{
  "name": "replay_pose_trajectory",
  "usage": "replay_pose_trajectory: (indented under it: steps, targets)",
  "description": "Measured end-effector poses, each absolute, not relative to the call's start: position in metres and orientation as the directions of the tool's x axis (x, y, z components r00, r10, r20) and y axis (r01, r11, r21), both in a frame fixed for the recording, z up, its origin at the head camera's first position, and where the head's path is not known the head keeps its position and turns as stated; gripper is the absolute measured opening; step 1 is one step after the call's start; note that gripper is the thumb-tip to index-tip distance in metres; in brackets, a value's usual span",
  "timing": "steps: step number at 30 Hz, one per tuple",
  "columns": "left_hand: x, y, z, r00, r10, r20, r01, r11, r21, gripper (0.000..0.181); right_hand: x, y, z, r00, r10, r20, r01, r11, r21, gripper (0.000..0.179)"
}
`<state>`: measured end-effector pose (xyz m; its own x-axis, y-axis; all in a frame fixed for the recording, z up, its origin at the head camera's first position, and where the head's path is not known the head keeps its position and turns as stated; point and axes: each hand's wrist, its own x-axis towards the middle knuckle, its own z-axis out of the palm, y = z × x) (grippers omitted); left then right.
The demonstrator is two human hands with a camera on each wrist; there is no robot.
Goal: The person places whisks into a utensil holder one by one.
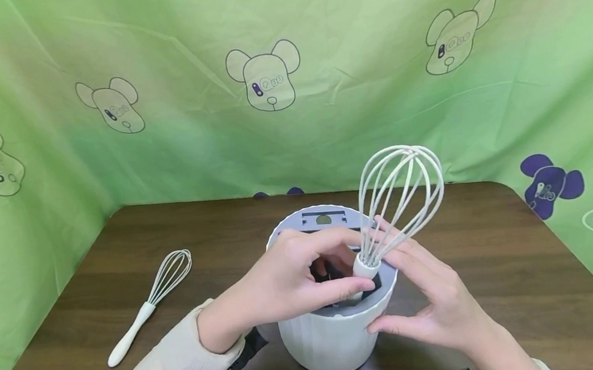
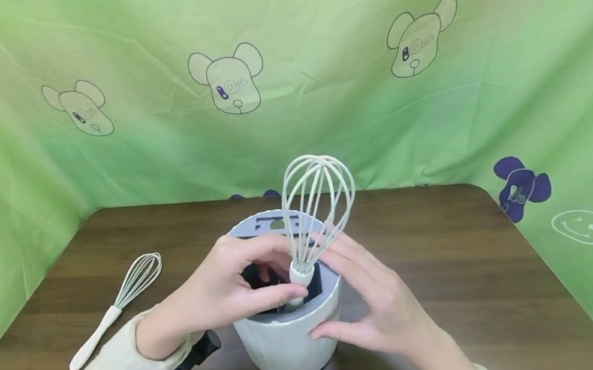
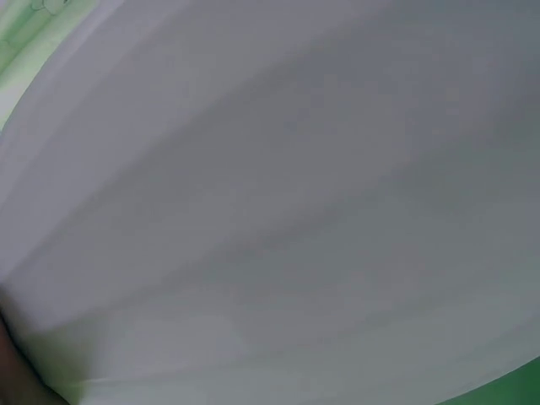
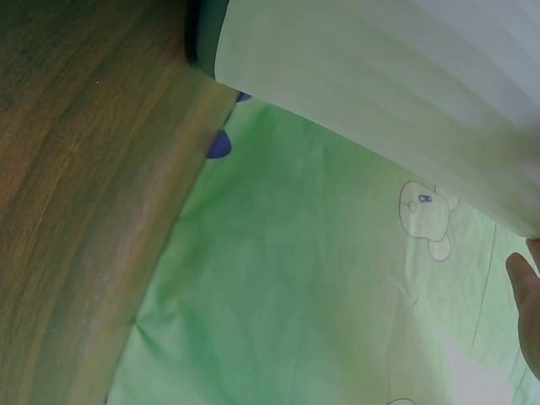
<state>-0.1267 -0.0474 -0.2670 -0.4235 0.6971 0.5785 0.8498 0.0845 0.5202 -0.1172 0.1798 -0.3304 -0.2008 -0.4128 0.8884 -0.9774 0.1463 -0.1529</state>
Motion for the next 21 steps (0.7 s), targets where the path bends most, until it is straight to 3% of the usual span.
replay_pose_trajectory:
  steps: [10,21]
  targets:
    - [-0.127,-0.0489,-0.2654,-0.385,0.786,0.484,0.853,0.104,0.511,0.017,-0.1172,0.1782,-0.3329,-0.196,-0.41,0.891,-0.978,0.154,-0.144,0.08]
    - [-0.1272,-0.0477,-0.2649,-0.426,0.782,0.454,0.838,0.153,0.523,0.021,-0.118,0.1776,-0.3302,-0.183,-0.403,0.897,-0.979,0.157,-0.129,0.077]
